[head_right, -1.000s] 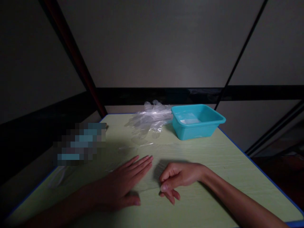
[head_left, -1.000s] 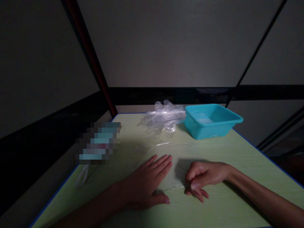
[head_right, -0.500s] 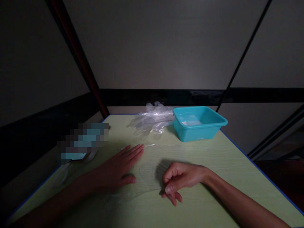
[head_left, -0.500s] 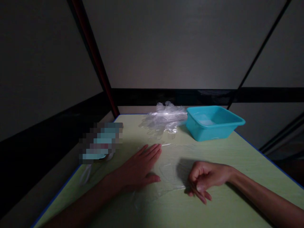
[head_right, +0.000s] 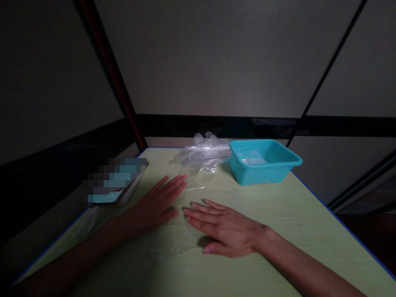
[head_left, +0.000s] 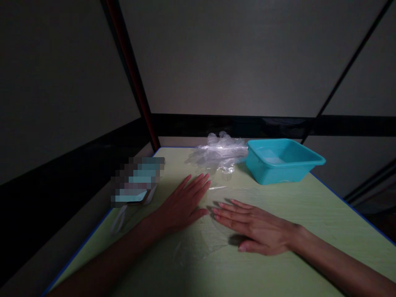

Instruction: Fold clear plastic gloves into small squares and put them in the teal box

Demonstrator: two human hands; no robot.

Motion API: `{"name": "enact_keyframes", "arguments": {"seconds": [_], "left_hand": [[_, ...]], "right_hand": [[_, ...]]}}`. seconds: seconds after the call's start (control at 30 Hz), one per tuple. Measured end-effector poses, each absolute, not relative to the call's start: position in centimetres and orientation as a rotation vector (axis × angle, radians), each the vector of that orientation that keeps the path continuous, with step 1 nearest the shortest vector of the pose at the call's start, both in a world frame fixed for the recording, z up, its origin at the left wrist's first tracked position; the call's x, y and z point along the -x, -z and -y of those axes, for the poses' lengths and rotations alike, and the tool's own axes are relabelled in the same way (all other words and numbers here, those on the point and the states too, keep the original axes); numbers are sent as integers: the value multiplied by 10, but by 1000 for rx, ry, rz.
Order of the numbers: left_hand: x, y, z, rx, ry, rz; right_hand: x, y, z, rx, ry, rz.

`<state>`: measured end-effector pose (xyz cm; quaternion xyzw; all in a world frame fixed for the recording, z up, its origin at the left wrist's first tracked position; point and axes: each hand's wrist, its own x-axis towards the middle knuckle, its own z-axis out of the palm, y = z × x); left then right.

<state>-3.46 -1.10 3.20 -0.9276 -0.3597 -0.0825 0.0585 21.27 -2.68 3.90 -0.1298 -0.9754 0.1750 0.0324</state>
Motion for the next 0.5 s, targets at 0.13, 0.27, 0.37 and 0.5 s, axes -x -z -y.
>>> {"name": "enact_keyframes", "arguments": {"seconds": [0.13, 0.27, 0.37, 0.5], "left_hand": [[36, -30, 9, 2820, 283, 1107], [37, -29, 7, 2819, 285, 1148], [37, -28, 6, 2823, 285, 1212], [40, -23, 1, 2835, 293, 1309]], "right_hand": [[-212, -36, 27, 377, -550, 3060], [-212, -35, 30, 408, -557, 3094], [-211, -36, 32, 432, -570, 3093], [-210, -37, 36, 446, -593, 3088]]}}
